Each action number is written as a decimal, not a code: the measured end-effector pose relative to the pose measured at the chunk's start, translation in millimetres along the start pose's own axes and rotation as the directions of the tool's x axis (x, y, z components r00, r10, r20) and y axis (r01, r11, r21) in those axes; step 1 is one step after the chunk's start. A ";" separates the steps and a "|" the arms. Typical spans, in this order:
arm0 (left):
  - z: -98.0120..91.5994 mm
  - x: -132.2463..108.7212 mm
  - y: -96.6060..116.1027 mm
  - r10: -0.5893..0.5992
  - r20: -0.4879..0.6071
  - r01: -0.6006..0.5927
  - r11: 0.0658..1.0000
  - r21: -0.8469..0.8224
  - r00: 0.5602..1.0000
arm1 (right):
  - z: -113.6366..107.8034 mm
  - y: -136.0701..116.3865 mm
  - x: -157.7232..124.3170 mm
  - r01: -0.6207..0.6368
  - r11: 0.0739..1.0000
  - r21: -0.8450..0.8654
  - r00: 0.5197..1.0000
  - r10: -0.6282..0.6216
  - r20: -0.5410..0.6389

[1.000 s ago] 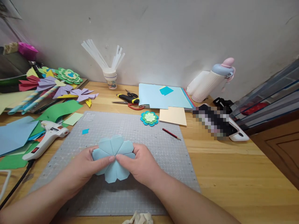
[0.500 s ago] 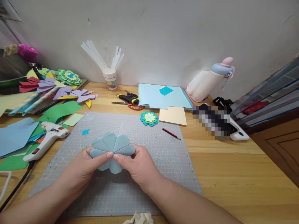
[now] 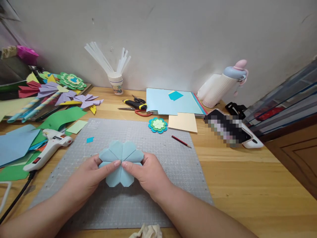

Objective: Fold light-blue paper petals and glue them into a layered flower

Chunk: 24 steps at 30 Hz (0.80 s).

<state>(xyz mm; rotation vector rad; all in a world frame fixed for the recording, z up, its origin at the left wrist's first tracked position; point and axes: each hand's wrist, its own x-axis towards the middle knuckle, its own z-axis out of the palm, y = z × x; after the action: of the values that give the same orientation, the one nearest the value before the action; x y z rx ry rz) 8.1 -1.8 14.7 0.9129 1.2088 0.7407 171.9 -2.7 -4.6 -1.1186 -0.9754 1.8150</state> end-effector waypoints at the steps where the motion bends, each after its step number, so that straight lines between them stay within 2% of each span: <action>1: 0.0 0.5 -1.1 0.009 0.007 -0.009 1.000 0.004 1.000 | 0.2 0.5 0.2 0.007 1.000 -0.006 1.000 -0.007 -0.011; 6: -1.2 2.0 -4.0 0.071 -0.020 -0.071 0.997 -0.004 0.997 | 0.1 1.2 0.6 0.013 1.000 -0.010 0.999 -0.014 -0.038; 13: -0.4 1.0 -0.8 0.016 -0.027 -0.016 1.000 0.007 1.000 | -0.8 -2.0 -0.9 -0.030 1.000 0.004 0.998 0.030 -0.047; 18: -0.9 1.4 -1.6 0.035 -0.026 -0.034 0.999 0.035 0.999 | -0.5 -3.3 -1.2 -0.017 1.000 -0.006 0.999 0.017 -0.041; 21: -2.5 1.7 -1.8 0.043 0.000 -0.043 0.999 -0.011 0.999 | -0.4 -4.5 -1.7 -0.034 0.999 0.001 0.998 0.034 -0.044; 24: -5.0 2.3 -1.6 0.067 -0.040 -0.068 0.997 -0.021 0.997 | -0.2 -5.2 -2.1 -0.055 0.998 -0.017 0.997 0.054 -0.049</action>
<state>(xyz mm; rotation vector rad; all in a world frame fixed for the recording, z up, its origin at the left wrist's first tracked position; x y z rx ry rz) 3.7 0.4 11.7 0.9282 1.2069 0.8280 173.9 -2.4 0.6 -1.2059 -0.9437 1.8170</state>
